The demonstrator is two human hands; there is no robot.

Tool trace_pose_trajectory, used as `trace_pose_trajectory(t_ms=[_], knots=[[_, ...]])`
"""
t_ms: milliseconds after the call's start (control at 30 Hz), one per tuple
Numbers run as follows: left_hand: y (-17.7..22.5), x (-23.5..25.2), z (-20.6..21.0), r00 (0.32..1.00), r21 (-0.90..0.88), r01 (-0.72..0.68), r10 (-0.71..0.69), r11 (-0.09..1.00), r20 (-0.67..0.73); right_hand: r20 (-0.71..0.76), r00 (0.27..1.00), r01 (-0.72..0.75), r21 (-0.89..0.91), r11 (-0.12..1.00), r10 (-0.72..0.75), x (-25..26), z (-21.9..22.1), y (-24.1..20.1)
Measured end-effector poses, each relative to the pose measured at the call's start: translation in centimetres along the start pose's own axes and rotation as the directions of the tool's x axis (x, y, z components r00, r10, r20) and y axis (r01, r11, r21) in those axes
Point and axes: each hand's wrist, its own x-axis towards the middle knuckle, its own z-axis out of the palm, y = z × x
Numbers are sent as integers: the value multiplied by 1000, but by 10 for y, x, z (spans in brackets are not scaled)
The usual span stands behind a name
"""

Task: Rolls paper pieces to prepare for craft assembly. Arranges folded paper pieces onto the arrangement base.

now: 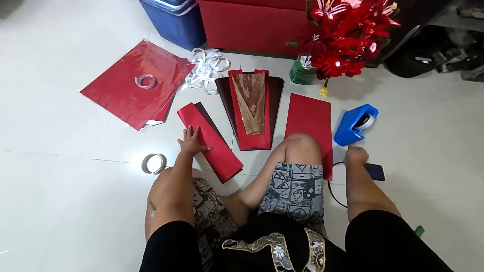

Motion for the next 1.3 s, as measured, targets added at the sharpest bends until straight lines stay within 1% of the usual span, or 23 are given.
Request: trace_pose_trajectory(t_ms=[67, 167, 267, 333, 400, 433, 500, 533, 600, 633, 700, 733, 800, 900, 1000, 1133, 1300], knots=[[1, 0, 0, 1000, -16, 0, 0, 1000, -2, -40, 999, 19, 73, 997, -16, -13, 5, -3], [1, -1, 1, 1000, -35, 8, -8, 999, 1, -41, 990, 142, 235, 962, -136, -33, 20, -30], [1, -2, 0, 1000, -60, 9, -9, 998, -3, 42, 942, 304, 306, 902, -332, -60, 35, -86], [0, -2, 1, 1000, -74, 7, -8, 997, -11, 159, 887, 362, 345, 866, -434, -91, 50, -133], [-2, -1, 3, 1000, -71, 5, -6, 997, -19, 337, 796, 366, 393, 844, -502, -129, 75, -170], [-2, -1, 4, 1000, -75, 3, -5, 997, -19, 422, 734, 375, 401, 836, -532, -147, 92, -182], [-2, 0, 5, 1000, -82, 4, -6, 997, -20, 610, 574, 415, 358, 836, -546, -190, 129, -197], [-2, 0, 6, 1000, -84, 5, -7, 996, -23, 696, 492, 438, 321, 840, -523, -214, 148, -200], [-4, 2, 7, 1000, -86, 3, -5, 996, -24, 835, 344, 485, 233, 843, -429, -257, 188, -197], [-4, 2, 8, 1000, -87, -1, -1, 996, -28, 880, 288, 506, 194, 840, -378, -274, 209, -191], [-4, 2, 7, 1000, -90, 0, -3, 996, -27, 940, 204, 536, 126, 835, -273, -297, 244, -181], [-3, 2, 6, 1000, -87, 3, -5, 996, -26, 956, 184, 550, 94, 830, -230, -305, 258, -178], [-3, 1, 6, 999, -93, 4, -7, 996, -31, 969, 173, 580, 46, 813, -178, -316, 275, -176], [-4, 1, 8, 999, -108, -1, -3, 994, -38, 962, 216, 655, -19, 756, -164, -324, 288, -175], [-2, -1, 7, 999, -130, -11, 5, 991, -49, 953, 256, 699, -67, 712, -161, -328, 289, -178], [-3, 0, 7, 999, -110, -6, 2, 994, -39, 938, 306, 729, -121, 673, -163, -331, 291, -179], [0, 0, 5, 1000, -83, 8, -10, 996, -23, 931, 325, 725, -130, 676, -169, -331, 290, -178]])
